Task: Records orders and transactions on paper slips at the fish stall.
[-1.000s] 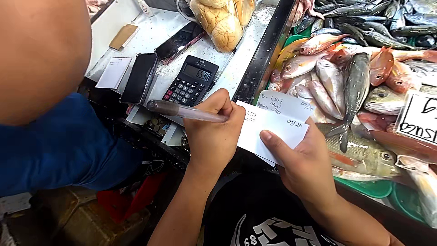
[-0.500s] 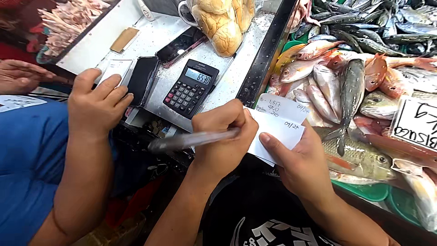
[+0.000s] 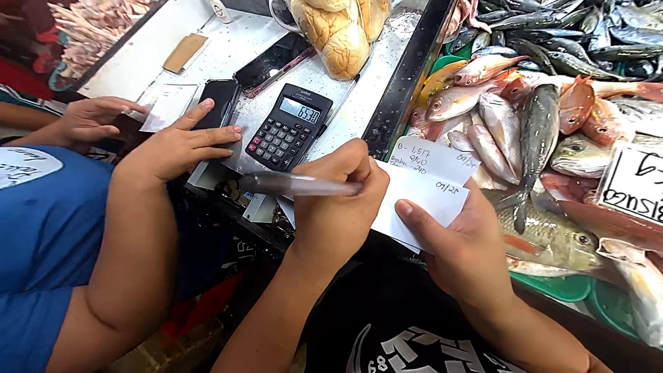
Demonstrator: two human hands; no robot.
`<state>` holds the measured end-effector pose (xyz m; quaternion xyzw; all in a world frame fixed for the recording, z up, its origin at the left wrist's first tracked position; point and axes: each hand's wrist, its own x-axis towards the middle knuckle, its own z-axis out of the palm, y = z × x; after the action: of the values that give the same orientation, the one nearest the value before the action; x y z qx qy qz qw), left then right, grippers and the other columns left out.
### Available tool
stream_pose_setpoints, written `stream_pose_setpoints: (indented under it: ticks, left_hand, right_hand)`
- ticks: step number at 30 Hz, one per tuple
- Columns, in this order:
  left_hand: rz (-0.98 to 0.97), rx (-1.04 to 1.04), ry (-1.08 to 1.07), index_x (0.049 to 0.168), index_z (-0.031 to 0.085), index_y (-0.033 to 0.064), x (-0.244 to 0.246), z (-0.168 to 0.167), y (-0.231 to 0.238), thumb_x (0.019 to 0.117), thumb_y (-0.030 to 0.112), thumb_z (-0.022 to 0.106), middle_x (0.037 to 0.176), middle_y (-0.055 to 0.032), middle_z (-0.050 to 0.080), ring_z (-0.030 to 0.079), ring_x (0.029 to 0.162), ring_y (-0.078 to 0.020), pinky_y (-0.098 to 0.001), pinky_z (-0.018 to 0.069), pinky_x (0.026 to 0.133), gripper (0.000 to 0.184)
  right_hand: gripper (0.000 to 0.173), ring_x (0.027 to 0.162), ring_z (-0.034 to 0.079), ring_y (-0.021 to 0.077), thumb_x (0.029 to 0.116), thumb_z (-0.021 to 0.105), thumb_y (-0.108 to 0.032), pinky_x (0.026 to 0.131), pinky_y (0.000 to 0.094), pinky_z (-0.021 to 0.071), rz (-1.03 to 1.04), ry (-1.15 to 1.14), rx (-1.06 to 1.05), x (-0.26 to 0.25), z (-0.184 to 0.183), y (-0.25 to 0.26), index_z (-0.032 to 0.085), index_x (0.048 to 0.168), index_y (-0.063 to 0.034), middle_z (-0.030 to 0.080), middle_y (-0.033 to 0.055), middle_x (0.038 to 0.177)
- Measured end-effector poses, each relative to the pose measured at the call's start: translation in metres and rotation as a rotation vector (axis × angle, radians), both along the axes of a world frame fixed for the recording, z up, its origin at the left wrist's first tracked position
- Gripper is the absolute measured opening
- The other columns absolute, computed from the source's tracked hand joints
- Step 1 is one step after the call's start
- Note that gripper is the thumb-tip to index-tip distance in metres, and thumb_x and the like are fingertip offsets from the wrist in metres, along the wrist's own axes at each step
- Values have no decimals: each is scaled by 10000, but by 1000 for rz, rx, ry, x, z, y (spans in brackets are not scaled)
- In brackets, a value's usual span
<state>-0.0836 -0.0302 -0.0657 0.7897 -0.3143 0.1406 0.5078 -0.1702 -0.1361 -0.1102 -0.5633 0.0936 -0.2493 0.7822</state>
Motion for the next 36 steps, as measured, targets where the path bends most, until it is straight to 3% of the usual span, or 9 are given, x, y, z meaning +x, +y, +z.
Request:
stream_pose_setpoints:
  ticks: [9,21,36]
  left_hand:
    - [-8,23,-34,568,390,140,-2,-1,-1,765,-60,612,520,76,379,346,458,48,-103,255,420,358]
    - [-77,18,-22,578,442,117,0,0,-1,770,-57,639,532,69,420,386,473,51,-93,298,430,325]
    - [-76,21,-96,564,450,104,-1,-3,-1,761,-35,645,534,58,424,393,487,44,-104,293,443,310]
  right_hand:
    - [400,856,723,28,855,650,58,778,198,625,-9,-6,-27,-1,0,1,524,1211,-73,722,-50,971]
    - [408,871,721,25,856,652,63,790,200,624,-13,-24,-26,-1,-2,2,524,1215,-83,723,-56,979]
    - [406,879,723,33,862,647,69,801,208,623,-9,-35,1,-2,-3,3,525,1220,-80,725,-47,990]
